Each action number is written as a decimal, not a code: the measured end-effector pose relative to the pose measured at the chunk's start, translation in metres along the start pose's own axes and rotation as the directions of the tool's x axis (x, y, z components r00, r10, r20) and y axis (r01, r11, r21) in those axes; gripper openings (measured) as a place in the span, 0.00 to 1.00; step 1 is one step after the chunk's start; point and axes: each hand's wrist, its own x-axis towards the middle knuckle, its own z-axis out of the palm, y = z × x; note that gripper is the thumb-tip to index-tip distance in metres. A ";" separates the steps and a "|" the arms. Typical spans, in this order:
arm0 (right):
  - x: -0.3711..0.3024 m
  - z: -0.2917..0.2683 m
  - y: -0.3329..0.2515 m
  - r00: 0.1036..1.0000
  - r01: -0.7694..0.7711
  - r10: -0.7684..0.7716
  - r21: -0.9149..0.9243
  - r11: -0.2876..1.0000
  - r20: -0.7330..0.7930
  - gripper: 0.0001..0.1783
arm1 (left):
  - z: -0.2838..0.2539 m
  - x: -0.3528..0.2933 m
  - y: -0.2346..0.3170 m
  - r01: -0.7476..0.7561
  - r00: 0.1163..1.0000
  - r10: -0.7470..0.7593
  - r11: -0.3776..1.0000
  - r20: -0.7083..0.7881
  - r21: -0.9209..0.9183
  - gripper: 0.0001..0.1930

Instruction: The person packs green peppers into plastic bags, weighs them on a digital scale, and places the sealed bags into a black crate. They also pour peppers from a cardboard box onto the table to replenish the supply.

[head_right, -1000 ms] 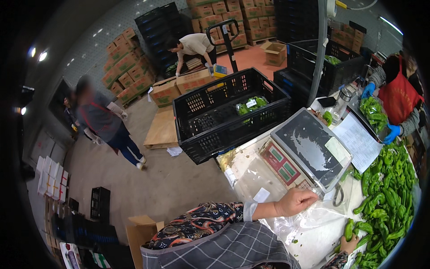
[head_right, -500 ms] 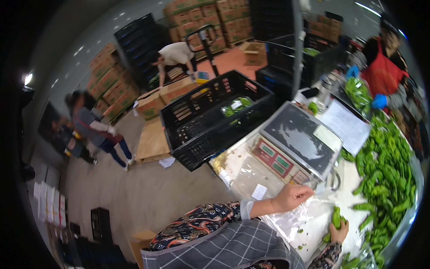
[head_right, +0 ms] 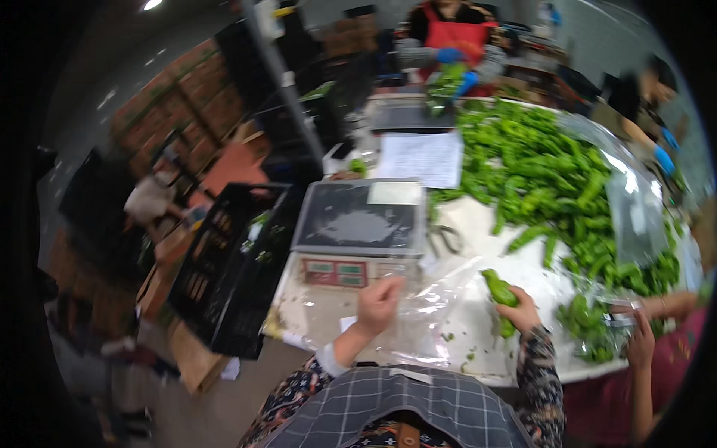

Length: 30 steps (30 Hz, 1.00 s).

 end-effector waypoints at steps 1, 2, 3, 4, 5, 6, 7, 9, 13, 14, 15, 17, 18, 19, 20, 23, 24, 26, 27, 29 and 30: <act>-0.014 -0.001 -0.022 0.996 -0.023 0.013 0.114 0.993 0.089 0.33 | 0.008 0.001 -0.005 -0.026 1.000 0.026 1.000 -0.013 -0.002 0.07; -0.038 -0.006 -0.048 0.981 -0.075 0.032 0.228 0.971 0.190 0.33 | 0.013 0.008 -0.003 0.034 0.998 -0.033 0.999 0.055 -0.019 0.07; -0.059 -0.008 -0.067 0.954 0.032 -0.100 0.235 0.972 0.283 0.34 | 0.023 0.012 -0.007 0.093 0.990 -0.084 0.992 0.111 -0.081 0.07; -0.070 -0.001 -0.085 0.890 0.136 -0.232 0.258 0.957 0.392 0.34 | 0.040 0.007 -0.019 0.131 0.989 -0.124 0.988 0.080 -0.082 0.07; -0.072 0.013 -0.100 0.782 0.213 -0.356 0.317 0.924 0.512 0.34 | 0.034 0.020 -0.001 0.163 0.985 -0.153 0.977 0.078 -0.135 0.06; -0.076 0.030 -0.116 0.644 0.278 -0.468 0.385 0.880 0.605 0.33 | 0.023 0.034 0.025 0.185 0.982 -0.174 0.963 0.069 -0.197 0.05; -0.075 0.043 -0.108 0.661 0.246 -0.439 0.377 0.893 0.608 0.33 | 0.027 0.036 0.027 0.158 0.987 -0.152 0.973 0.049 -0.169 0.04; -0.066 0.053 -0.089 0.791 0.231 -0.310 0.212 0.949 0.527 0.29 | 0.032 0.037 0.036 0.099 0.995 -0.096 0.989 0.031 -0.112 0.04; -0.049 0.041 -0.062 0.981 0.003 -0.039 0.184 0.983 0.192 0.27 | 0.018 0.036 0.040 0.066 0.984 -0.070 0.997 0.165 0.027 0.08; -0.050 0.039 -0.063 0.988 0.028 -0.058 0.202 0.979 0.145 0.26 | 0.018 0.034 0.039 0.065 0.982 -0.075 0.996 0.173 0.064 0.08; -0.055 0.039 -0.066 0.988 0.049 -0.078 0.213 0.976 0.133 0.30 | 0.017 0.031 0.038 0.064 0.981 -0.081 0.993 0.178 0.101 0.09; -0.068 0.038 -0.074 0.958 0.079 -0.138 0.231 0.970 0.251 0.34 | 0.023 0.027 0.036 0.064 0.982 -0.090 0.986 0.167 0.153 0.09; -0.074 0.038 -0.075 0.941 0.092 -0.164 0.242 0.966 0.297 0.36 | 0.029 0.026 0.032 0.101 0.973 -0.125 0.987 0.193 0.128 0.09; -0.078 0.038 -0.073 0.902 0.068 -0.175 0.270 0.960 0.395 0.39 | 0.033 0.026 0.029 0.139 0.962 -0.159 0.985 0.221 0.104 0.09; -0.077 0.039 -0.071 0.826 0.145 -0.252 0.242 0.959 0.505 0.37 | 0.036 0.025 0.027 0.182 0.949 -0.199 0.979 0.246 0.087 0.10; -0.074 0.051 -0.070 0.817 0.218 -0.264 0.150 0.964 0.512 0.32 | 0.040 0.024 0.028 0.176 0.926 -0.193 0.981 0.323 0.083 0.12; -0.066 0.051 -0.059 0.893 0.084 -0.139 0.147 0.986 0.428 0.28 | 0.034 0.025 0.031 0.180 0.914 -0.205 0.978 0.351 0.102 0.13; -0.056 0.047 -0.057 0.973 -0.122 0.062 0.265 0.956 0.224 0.27 | 0.028 0.023 0.036 0.171 0.887 -0.230 0.969 0.401 0.179 0.14; -0.053 0.048 -0.052 0.994 -0.003 -0.027 0.265 0.964 0.108 0.26 | 0.026 0.021 0.038 0.164 0.871 -0.245 0.962 0.426 0.217 0.15; -0.058 0.047 -0.057 0.997 0.039 -0.053 0.203 0.978 0.063 0.25 | 0.028 0.018 0.037 0.139 0.855 -0.225 0.967 0.467 0.212 0.15; -0.062 0.049 -0.061 0.995 0.044 -0.062 0.198 0.979 0.082 0.25 | 0.031 0.016 0.035 0.125 0.845 -0.213 0.971 0.490 0.205 0.16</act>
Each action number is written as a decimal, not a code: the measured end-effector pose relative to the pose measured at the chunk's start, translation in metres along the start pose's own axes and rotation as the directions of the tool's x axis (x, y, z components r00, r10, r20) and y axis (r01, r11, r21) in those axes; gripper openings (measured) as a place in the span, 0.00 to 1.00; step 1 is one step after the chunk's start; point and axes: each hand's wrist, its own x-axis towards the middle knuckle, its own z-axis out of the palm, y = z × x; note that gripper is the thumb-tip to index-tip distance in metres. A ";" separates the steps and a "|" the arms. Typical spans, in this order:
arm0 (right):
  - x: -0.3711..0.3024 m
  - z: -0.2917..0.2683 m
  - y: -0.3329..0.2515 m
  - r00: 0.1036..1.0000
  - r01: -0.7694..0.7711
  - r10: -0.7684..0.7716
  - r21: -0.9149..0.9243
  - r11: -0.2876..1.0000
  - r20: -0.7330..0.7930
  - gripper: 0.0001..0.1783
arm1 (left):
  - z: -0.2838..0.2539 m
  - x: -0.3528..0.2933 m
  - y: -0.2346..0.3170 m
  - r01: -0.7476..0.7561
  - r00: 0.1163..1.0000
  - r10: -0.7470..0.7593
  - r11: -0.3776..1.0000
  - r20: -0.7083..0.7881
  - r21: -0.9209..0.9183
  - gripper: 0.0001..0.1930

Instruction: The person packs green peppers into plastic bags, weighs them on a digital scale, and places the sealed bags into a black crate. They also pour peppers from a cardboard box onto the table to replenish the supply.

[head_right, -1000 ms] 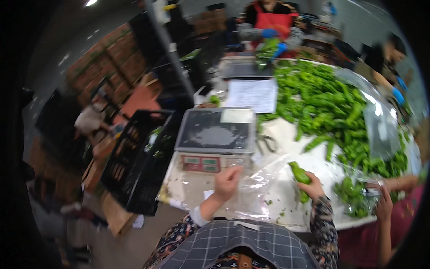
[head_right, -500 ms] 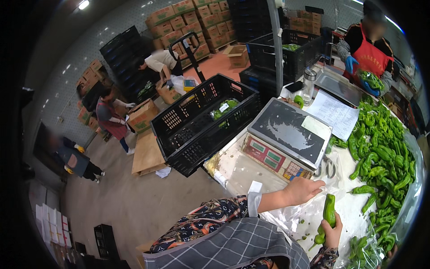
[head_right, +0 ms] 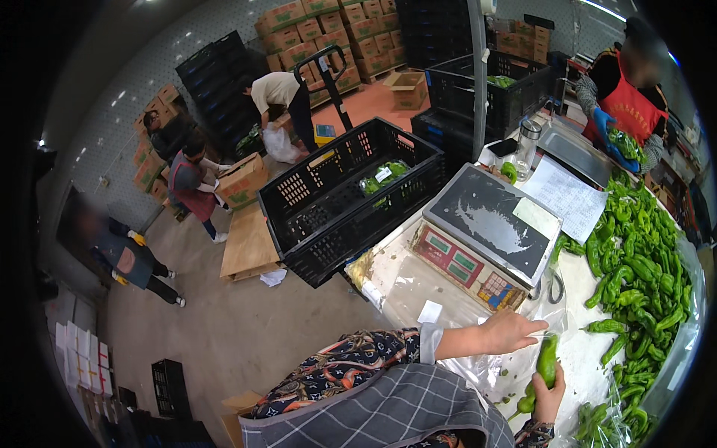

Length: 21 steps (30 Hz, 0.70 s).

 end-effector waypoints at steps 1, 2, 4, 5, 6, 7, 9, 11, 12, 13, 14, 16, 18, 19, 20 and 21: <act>-0.005 0.006 -0.005 0.998 0.034 -0.034 0.005 0.999 0.058 0.24 | 0.004 0.001 -0.003 -0.023 1.000 0.023 1.000 -0.005 0.007 0.16; -0.011 0.010 -0.007 0.993 0.060 -0.061 0.013 0.998 0.104 0.24 | 0.010 0.002 -0.004 -0.034 0.999 0.034 0.999 -0.018 -0.014 0.16; -0.012 0.013 -0.005 0.996 0.005 -0.004 -0.008 1.000 0.094 0.22 | 0.020 0.004 -0.005 -0.055 0.998 0.052 0.997 -0.046 -0.056 0.15; -0.009 0.013 -0.003 0.994 -0.006 0.010 -0.034 0.999 0.105 0.22 | 0.017 -0.001 -0.003 -0.077 0.996 0.075 0.996 -0.052 -0.041 0.15; -0.001 0.014 0.001 0.994 -0.014 0.022 -0.065 0.998 0.109 0.22 | 0.017 -0.004 0.000 -0.083 0.996 0.082 0.996 -0.036 -0.041 0.15; 0.011 0.007 0.038 0.973 0.195 -0.221 -0.272 0.942 -0.069 0.23 | 0.020 -0.006 0.004 -0.106 0.994 0.106 0.993 -0.015 -0.048 0.15; 0.010 0.010 0.033 0.985 0.169 -0.172 -0.287 0.943 0.018 0.23 | 0.025 -0.010 0.010 -0.118 0.993 0.119 0.991 0.005 -0.070 0.15; -0.001 0.027 0.005 0.991 0.055 -0.027 -0.208 0.977 0.135 0.23 | 0.032 -0.010 0.009 -0.104 0.993 0.105 0.994 0.060 -0.027 0.15; 0.003 0.030 0.006 0.980 0.010 0.026 -0.180 0.984 0.198 0.21 | 0.034 -0.011 0.007 -0.092 0.992 0.092 0.996 0.084 -0.006 0.15; 0.006 0.029 0.003 0.978 -0.012 0.044 -0.157 0.987 0.203 0.19 | 0.038 -0.012 0.005 -0.117 0.990 0.117 0.993 0.081 -0.006 0.14; 0.009 0.028 0.000 0.978 -0.033 0.060 -0.138 0.990 0.201 0.16 | 0.037 -0.014 0.007 -0.123 0.986 0.122 0.992 0.115 -0.006 0.15; 0.019 0.026 0.015 0.998 0.041 -0.044 -0.080 0.996 -0.040 0.14 | 0.036 -0.017 0.012 -0.130 0.975 0.129 0.991 0.181 -0.005 0.15; 0.026 0.010 0.037 0.993 -0.028 0.013 0.128 0.991 0.116 0.15 | 0.038 -0.019 0.016 -0.117 0.980 0.122 0.992 0.158 -0.041 0.16; 0.024 0.005 0.044 0.959 -0.206 0.123 0.331 0.921 0.254 0.16 | 0.035 -0.021 0.022 -0.110 0.984 0.120 0.991 0.132 -0.076 0.14; 0.025 -0.002 0.052 0.892 -0.387 0.184 0.484 0.785 0.413 0.18 | 0.031 -0.022 0.025 -0.104 0.989 0.114 0.989 0.099 -0.102 0.13; 0.045 -0.019 0.075 0.803 -0.431 0.141 0.401 0.809 0.579 0.23 | 0.033 -0.020 0.022 -0.167 0.980 0.182 0.971 0.075 -0.171 0.13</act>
